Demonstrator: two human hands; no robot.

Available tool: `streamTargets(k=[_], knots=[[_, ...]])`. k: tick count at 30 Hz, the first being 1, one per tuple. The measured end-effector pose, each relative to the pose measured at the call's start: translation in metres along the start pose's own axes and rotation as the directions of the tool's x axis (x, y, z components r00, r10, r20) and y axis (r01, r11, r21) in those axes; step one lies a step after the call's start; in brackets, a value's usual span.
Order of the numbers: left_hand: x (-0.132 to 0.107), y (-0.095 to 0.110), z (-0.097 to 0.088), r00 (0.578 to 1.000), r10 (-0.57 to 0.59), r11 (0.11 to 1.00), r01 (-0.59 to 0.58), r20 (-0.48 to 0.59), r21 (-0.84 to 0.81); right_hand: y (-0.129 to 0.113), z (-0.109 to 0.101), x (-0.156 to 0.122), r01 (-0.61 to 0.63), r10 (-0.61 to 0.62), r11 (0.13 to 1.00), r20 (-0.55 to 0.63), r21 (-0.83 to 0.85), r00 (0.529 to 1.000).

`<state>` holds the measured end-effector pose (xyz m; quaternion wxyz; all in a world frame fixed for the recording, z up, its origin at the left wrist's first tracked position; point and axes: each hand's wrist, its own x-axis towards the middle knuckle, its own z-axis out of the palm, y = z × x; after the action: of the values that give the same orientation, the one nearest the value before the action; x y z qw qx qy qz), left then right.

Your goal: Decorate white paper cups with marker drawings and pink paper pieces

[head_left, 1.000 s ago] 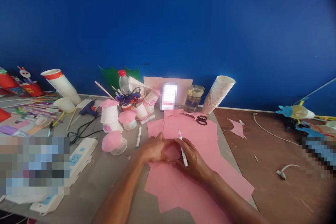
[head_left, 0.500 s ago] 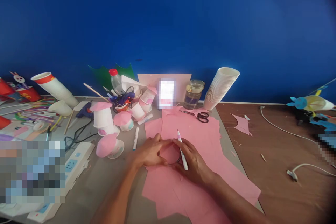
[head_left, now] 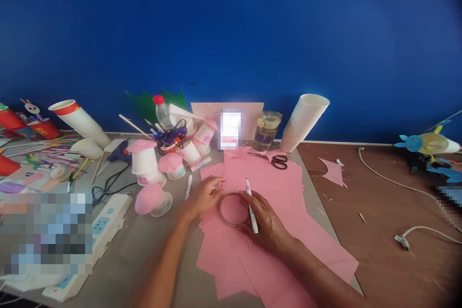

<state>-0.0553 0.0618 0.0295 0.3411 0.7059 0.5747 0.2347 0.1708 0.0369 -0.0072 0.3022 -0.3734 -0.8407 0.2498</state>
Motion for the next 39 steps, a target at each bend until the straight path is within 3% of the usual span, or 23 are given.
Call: streamTargets(k=[5,11,15,18,20,25,32,39], knots=[[0.004,-0.001,0.002,0.983,0.009,0.998,0.001,-0.184,0.056,0.005,-0.001,-0.004,-0.098,0.107,0.988,-0.067,0.123,0.992],[0.006,-0.007,0.008,0.968,0.04,0.993,-0.013,-0.247,0.113,0.014,-0.005,-0.003,-0.197,0.248,0.951,-0.206,0.236,0.947],[0.007,-0.012,0.011,0.963,0.055,0.987,-0.013,-0.266,0.158,0.022,-0.008,0.001,-0.279,0.367,0.922,-0.38,0.269,0.849],[0.009,-0.016,0.013,0.962,0.081,0.984,-0.036,-0.26,0.173,0.028,-0.009,0.003,-0.334,0.459,0.881,-0.434,0.335,0.776],[0.011,-0.018,0.014,0.963,0.104,0.983,-0.061,-0.249,0.173,0.03,-0.009,0.003,-0.346,0.487,0.863,-0.43,0.367,0.76],[0.012,-0.019,0.016,0.972,0.149,0.971,-0.109,-0.18,0.215,0.03,-0.007,0.003,-0.319,0.461,0.873,-0.409,0.369,0.788],[0.007,-0.012,0.016,0.984,0.149,0.91,-0.176,0.1,0.374,0.028,-0.009,0.004,-0.306,0.42,0.899,-0.42,0.314,0.804],[0.005,-0.006,0.012,0.975,0.155,0.892,-0.207,0.158,0.401,0.025,-0.013,0.005,-0.296,0.414,0.902,-0.435,0.314,0.8]])
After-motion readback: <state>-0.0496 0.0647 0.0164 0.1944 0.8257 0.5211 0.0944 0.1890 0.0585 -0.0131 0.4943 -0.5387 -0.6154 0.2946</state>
